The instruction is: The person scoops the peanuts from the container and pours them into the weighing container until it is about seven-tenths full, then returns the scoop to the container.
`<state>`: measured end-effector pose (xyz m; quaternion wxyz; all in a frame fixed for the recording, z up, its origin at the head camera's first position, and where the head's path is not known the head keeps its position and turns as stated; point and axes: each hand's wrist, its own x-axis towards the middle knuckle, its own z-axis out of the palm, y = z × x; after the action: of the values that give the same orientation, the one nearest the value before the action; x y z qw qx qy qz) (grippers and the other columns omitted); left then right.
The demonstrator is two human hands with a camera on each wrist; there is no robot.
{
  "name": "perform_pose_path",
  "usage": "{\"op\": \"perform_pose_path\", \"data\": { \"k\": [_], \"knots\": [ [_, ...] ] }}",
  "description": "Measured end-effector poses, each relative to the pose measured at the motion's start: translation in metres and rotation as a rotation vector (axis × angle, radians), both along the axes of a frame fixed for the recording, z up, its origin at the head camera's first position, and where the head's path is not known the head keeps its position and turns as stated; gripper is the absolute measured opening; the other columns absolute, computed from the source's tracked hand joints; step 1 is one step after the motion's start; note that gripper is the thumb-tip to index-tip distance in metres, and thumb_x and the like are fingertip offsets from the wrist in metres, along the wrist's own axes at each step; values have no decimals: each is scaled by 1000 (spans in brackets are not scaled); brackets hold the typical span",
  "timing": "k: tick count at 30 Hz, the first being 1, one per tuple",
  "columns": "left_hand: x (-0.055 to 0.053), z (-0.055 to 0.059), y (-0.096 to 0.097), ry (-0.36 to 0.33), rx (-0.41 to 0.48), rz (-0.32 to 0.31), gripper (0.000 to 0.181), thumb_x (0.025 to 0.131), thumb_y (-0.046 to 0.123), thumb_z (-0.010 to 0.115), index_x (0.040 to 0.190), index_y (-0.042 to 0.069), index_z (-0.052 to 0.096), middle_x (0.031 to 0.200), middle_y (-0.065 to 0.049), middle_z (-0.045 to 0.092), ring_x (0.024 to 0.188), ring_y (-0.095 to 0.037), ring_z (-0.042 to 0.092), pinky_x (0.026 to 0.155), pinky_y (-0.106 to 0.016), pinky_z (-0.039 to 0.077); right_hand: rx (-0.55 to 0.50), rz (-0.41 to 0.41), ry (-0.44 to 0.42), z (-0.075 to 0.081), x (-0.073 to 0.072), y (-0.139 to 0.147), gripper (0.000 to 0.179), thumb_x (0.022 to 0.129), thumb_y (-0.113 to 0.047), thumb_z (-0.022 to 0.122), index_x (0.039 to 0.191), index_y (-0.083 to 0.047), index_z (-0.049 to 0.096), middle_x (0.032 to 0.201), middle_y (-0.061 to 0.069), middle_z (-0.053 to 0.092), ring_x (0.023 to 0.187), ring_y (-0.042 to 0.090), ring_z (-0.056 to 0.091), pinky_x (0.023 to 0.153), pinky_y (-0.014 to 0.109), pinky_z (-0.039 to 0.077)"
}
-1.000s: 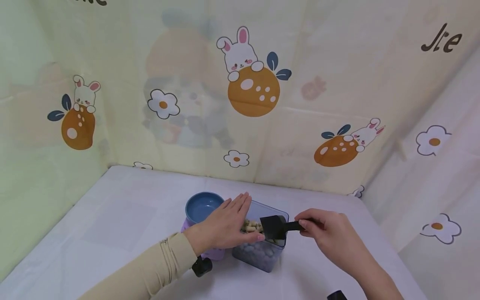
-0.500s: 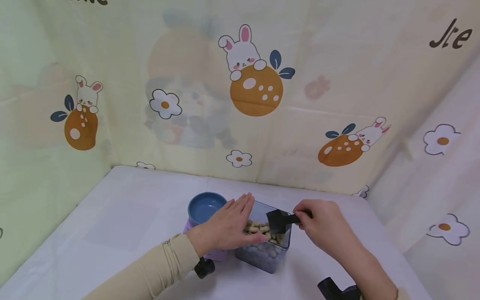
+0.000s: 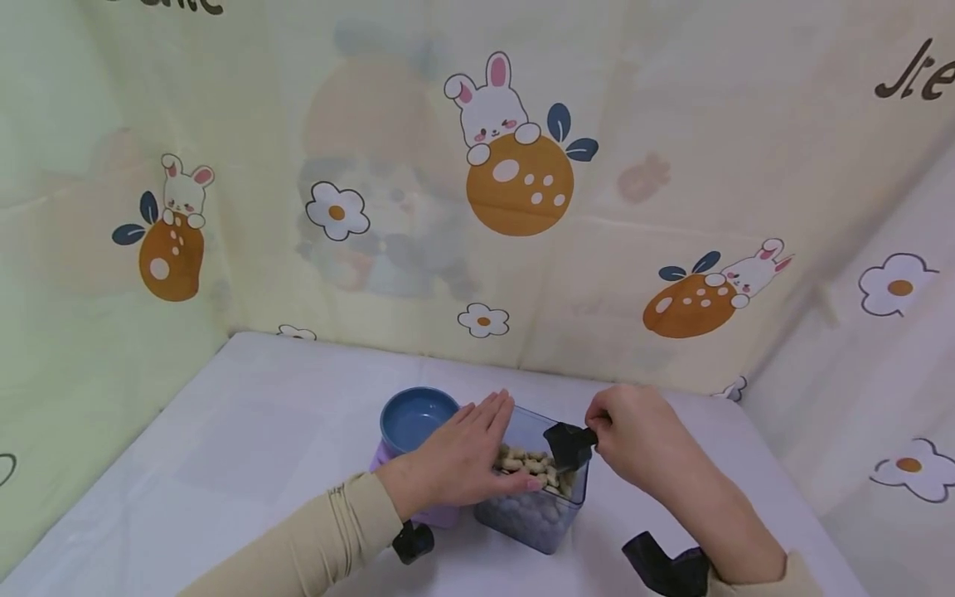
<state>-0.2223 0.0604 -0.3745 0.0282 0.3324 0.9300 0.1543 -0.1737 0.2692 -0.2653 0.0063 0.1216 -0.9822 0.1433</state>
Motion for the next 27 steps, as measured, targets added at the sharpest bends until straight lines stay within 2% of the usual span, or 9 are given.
{"op": "perform_pose_path", "data": {
  "k": [5,13,19,24,27],
  "knots": [
    [1,0,1,13,1,4,108,86,85,34,160,9,12,167,-8,13,155,-20,14,124,-43,24,-110,-7,-177,-6,-8,1,14,94,3,59,93,3,73,84,8,70,66,13,68,59,26,58],
    [3,1,4,31,-2,-15,109,85,86,32,160,8,13,167,-10,15,154,-22,17,123,-43,26,-375,-81,-335,-23,-14,15,23,102,-2,48,111,11,65,103,18,69,85,24,74,71,33,62],
    [2,2,2,30,-1,-17,108,86,85,33,160,8,12,167,-10,15,154,-22,17,123,-42,26,-516,-94,-402,-32,-16,20,29,105,-3,41,118,16,59,110,24,66,89,27,75,75,34,62],
    [1,1,0,6,3,-8,108,86,85,34,160,9,12,167,-9,14,155,-21,16,123,-43,25,-643,-74,-462,-43,-17,23,33,106,-3,37,121,20,55,114,27,66,91,27,75,79,35,61],
    [0,1,-1,-2,11,-6,108,86,85,33,160,9,12,167,-9,14,155,-21,16,123,-43,25,-664,-72,-464,-47,-19,20,33,106,-3,38,122,20,55,113,25,66,91,27,75,79,35,61]
  ]
}}
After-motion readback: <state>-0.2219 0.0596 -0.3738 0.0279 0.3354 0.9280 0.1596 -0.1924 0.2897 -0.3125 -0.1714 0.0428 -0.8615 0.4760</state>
